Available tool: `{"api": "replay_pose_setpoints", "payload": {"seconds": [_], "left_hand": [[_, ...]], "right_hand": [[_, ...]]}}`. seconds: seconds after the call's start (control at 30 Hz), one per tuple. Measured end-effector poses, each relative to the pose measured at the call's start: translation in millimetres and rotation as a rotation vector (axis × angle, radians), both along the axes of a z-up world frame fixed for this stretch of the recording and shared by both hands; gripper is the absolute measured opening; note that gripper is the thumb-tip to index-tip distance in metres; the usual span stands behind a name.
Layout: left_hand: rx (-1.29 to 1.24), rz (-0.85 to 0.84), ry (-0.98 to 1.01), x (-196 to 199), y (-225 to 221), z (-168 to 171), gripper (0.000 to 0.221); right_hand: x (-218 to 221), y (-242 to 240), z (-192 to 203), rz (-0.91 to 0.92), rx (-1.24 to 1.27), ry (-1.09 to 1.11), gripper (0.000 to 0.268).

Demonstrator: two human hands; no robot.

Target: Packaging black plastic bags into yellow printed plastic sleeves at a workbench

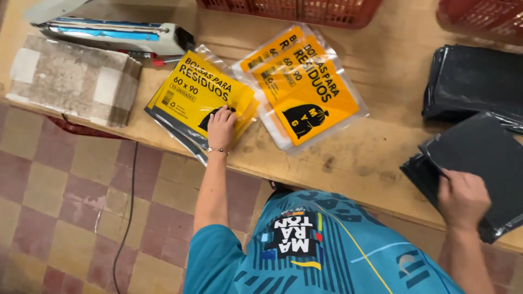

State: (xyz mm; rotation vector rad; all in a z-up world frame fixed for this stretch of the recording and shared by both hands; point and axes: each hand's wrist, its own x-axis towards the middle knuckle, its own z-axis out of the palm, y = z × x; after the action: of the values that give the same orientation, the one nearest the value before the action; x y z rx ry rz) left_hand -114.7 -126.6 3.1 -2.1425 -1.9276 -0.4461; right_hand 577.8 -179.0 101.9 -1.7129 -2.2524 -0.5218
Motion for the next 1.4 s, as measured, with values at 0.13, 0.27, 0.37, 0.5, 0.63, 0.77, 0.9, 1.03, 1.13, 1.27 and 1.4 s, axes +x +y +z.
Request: {"api": "replay_pose_setpoints", "payload": {"seconds": [0.13, 0.27, 0.37, 0.5, 0.63, 0.77, 0.9, 1.03, 1.13, 1.27, 1.4], "left_hand": [[-0.152, 0.046, -0.019, 30.4, 4.6, 25.5, 0.016], [0.041, -0.144, 0.049, 96.1, 25.5, 38.6, 0.039], [-0.160, -0.296, -0.068, 160.1, 42.5, 7.4, 0.032], [-0.533, -0.187, -0.196, 217.1, 59.9, 25.1, 0.055], [-0.572, -0.119, -0.169, 228.5, 73.5, 5.8, 0.045], [-0.502, -0.023, -0.168, 231.6, 83.4, -18.3, 0.019], [-0.609, -0.178, -0.299, 247.2, 74.6, 21.1, 0.038], [-0.562, -0.136, -0.274, 249.3, 98.3, -23.9, 0.025], [-0.550, -0.156, -0.274, 244.6, 105.1, -20.9, 0.020], [-0.694, -0.133, -0.411, 241.1, 109.2, 8.6, 0.012], [-0.697, -0.033, -0.534, 241.4, 112.0, 20.4, 0.019]], "right_hand": [[-85.5, 15.3, -1.0, 0.164, 0.030, 0.182, 0.010], [-168.9, 18.7, -43.7, 0.403, -0.111, 0.285, 0.010], [-198.6, 16.2, -51.9, 0.479, -0.352, 0.352, 0.012], [-173.2, 62.2, -67.6, 0.370, -0.409, 0.228, 0.042], [-161.4, 84.1, -24.5, -0.032, -0.618, 0.108, 0.091], [-166.3, 92.5, 3.6, -0.162, -0.813, 0.210, 0.096], [-164.1, 96.4, 19.1, -0.150, -1.042, 0.227, 0.079], [-147.5, 92.2, 9.9, -0.080, -1.095, 0.243, 0.058], [-129.5, 87.4, 26.3, -0.025, -1.149, 0.307, 0.050], [-101.3, 83.3, 42.9, 0.010, -1.070, 0.795, 0.036], [-94.5, 72.9, 40.9, -0.061, -0.898, 1.412, 0.033]]}}
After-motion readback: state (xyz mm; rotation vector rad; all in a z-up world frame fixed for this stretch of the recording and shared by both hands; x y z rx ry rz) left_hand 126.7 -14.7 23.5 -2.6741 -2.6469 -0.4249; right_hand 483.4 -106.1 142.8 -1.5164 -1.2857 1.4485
